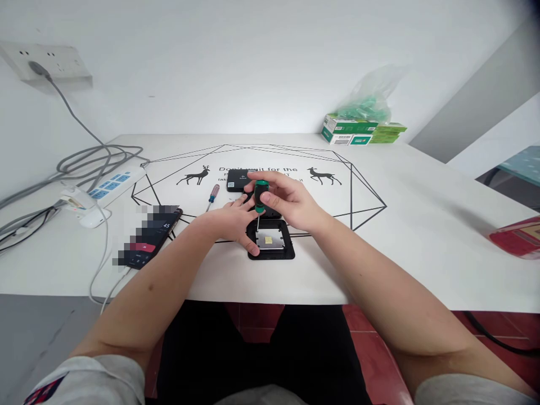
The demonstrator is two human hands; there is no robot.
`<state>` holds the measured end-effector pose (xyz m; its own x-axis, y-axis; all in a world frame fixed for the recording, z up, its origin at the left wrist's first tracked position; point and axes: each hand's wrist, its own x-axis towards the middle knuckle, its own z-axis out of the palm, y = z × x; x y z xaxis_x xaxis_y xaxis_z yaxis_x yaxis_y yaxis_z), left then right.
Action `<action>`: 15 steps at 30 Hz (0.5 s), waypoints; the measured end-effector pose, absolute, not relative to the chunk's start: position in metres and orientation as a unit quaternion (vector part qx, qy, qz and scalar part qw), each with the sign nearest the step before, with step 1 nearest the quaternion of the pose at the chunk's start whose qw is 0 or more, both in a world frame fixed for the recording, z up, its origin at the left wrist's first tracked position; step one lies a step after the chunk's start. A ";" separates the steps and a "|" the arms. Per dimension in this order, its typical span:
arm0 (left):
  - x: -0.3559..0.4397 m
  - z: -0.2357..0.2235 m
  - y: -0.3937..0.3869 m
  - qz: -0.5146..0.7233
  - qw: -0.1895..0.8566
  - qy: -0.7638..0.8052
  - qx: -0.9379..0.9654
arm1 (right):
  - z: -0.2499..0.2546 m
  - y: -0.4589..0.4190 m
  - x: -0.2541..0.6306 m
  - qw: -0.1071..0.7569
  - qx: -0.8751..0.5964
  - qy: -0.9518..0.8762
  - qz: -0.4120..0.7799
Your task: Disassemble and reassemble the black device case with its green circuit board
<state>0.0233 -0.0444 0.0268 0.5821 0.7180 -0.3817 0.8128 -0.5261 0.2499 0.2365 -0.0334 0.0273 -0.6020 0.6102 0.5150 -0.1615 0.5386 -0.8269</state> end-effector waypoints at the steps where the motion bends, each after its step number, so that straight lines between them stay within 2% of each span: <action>1: 0.023 0.027 -0.045 -0.119 0.206 0.444 0.864 | 0.027 -0.033 0.236 0.426 -0.148 -0.762 0.464; 8: 0.025 0.033 -0.048 -0.134 0.204 0.452 0.858 | 0.031 -0.036 0.235 0.444 -0.133 -0.698 0.546; 15: 0.026 0.032 -0.048 -0.143 0.186 0.453 0.860 | 0.033 -0.031 0.233 0.518 -0.165 -0.717 0.437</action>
<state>0.0256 -0.0484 0.0322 0.5485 0.7266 -0.4139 0.8326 -0.5204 0.1898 0.2327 -0.0307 0.0328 -0.4096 0.6891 0.5979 -0.2162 0.5634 -0.7974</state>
